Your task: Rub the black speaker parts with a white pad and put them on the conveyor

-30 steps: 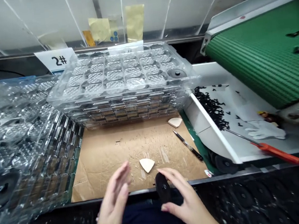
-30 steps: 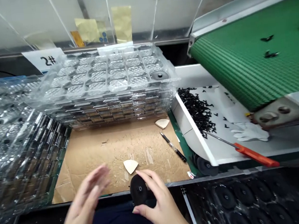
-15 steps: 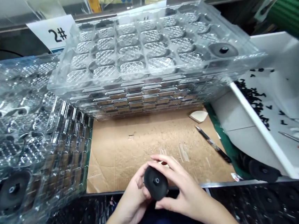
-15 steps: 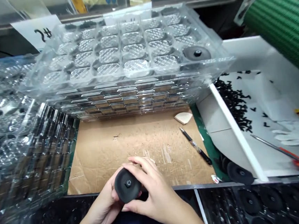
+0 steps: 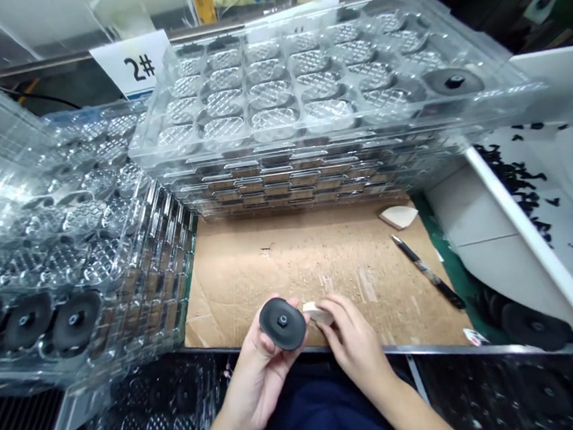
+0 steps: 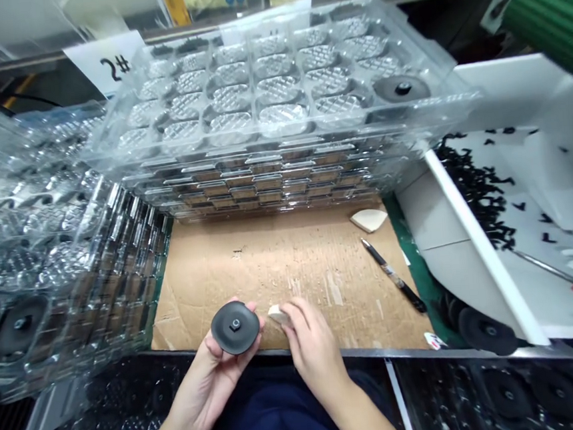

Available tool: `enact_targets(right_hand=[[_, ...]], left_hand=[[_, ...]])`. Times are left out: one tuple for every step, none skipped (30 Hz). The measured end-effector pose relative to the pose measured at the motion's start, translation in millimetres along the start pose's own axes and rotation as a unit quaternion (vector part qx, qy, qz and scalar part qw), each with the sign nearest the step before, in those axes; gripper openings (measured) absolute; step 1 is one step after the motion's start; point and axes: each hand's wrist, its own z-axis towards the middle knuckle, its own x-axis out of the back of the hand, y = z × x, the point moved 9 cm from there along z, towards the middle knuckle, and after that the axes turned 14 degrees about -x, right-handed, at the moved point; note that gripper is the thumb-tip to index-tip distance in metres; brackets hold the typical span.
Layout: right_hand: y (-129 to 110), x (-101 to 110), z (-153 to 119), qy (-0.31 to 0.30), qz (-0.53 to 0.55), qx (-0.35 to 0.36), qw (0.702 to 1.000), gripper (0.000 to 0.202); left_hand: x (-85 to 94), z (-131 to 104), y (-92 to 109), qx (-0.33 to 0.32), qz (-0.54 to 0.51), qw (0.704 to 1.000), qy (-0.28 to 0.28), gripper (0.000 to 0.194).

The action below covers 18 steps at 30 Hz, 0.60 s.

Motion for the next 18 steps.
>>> enact_targets(right_hand=[[-5.1,-1.7,1.6,-0.013,0.008,0.018,1.000,0.024],[-10.1,-1.0,4.5,-0.026,0.015,0.032,0.999,0.024],[-15.0,2.5,8.4,-0.035,0.023,0.041,0.998,0.023],[-20.1,9.1,12.7,-0.040,0.032,0.044,0.998,0.022],[-25.8,18.4,16.6,-0.039,0.041,0.042,0.998,0.022],[-32.7,29.9,19.4,-0.031,0.052,0.036,0.998,0.023],[-40.8,43.3,20.4,-0.016,0.066,0.027,0.997,0.025],[-50.9,57.3,19.1,0.004,0.080,0.022,0.997,0.028],[-62.7,71.2,15.5,0.028,0.093,0.024,0.995,0.032],[-76.9,84.8,9.5,0.053,0.109,0.043,0.992,0.033],[-93.0,94.1,2.1,0.065,0.109,0.078,0.989,0.032],[-106.6,98.1,-4.3,0.054,0.103,0.105,0.988,0.030],[-117.4,97.0,-9.3,0.024,0.088,0.125,0.988,0.028],[-124.7,92.4,-12.7,-0.017,0.068,0.137,0.988,0.026],[-128.2,87.9,-14.2,-0.050,0.051,0.138,0.988,0.025],[-129.2,86.3,-14.0,-0.063,0.042,0.133,0.988,0.025],[-129.6,89.5,-12.6,-0.046,0.042,0.130,0.990,0.024],[-129.8,96.4,-11.3,-0.008,0.049,0.131,0.990,0.024]], left_hand=[[-0.7,-0.7,1.4,-0.006,0.007,1.000,-0.002,0.056],[-1.7,-1.5,2.7,-0.012,0.015,1.000,-0.004,0.056],[-3.0,-2.2,3.6,-0.016,0.022,1.000,-0.006,0.057],[-5.1,-3.0,3.6,-0.018,0.030,0.999,-0.010,0.058],[-7.8,-3.8,2.8,-0.018,0.037,0.999,-0.015,0.060],[-11.2,-4.5,1.8,-0.019,0.044,0.999,-0.020,0.062],[-15.3,-4.8,0.8,-0.024,0.052,0.998,-0.025,0.063],[-20.1,-5.0,-0.6,-0.028,0.061,0.997,-0.032,0.065],[-25.3,-5.2,-2.6,-0.029,0.070,0.996,-0.039,0.064],[-30.8,-5.6,-5.3,-0.025,0.078,0.996,-0.048,0.062],[-35.7,-6.1,-8.1,-0.018,0.083,0.995,-0.055,0.057],[-39.7,-6.6,-10.2,-0.011,0.087,0.994,-0.059,0.051],[-42.7,-7.1,-11.1,-0.008,0.090,0.994,-0.060,0.047],[-44.4,-7.5,-10.3,-0.012,0.093,0.994,-0.056,0.044],[-45.4,-8.0,-9.0,-0.018,0.096,0.994,-0.052,0.044],[-46.6,-9.0,-7.8,-0.023,0.101,0.993,-0.050,0.045],[-48.1,-10.4,-7.4,-0.024,0.106,0.993,-0.052,0.045],[-50.5,-12.3,-8.1,-0.019,0.111,0.992,-0.061,0.043]])
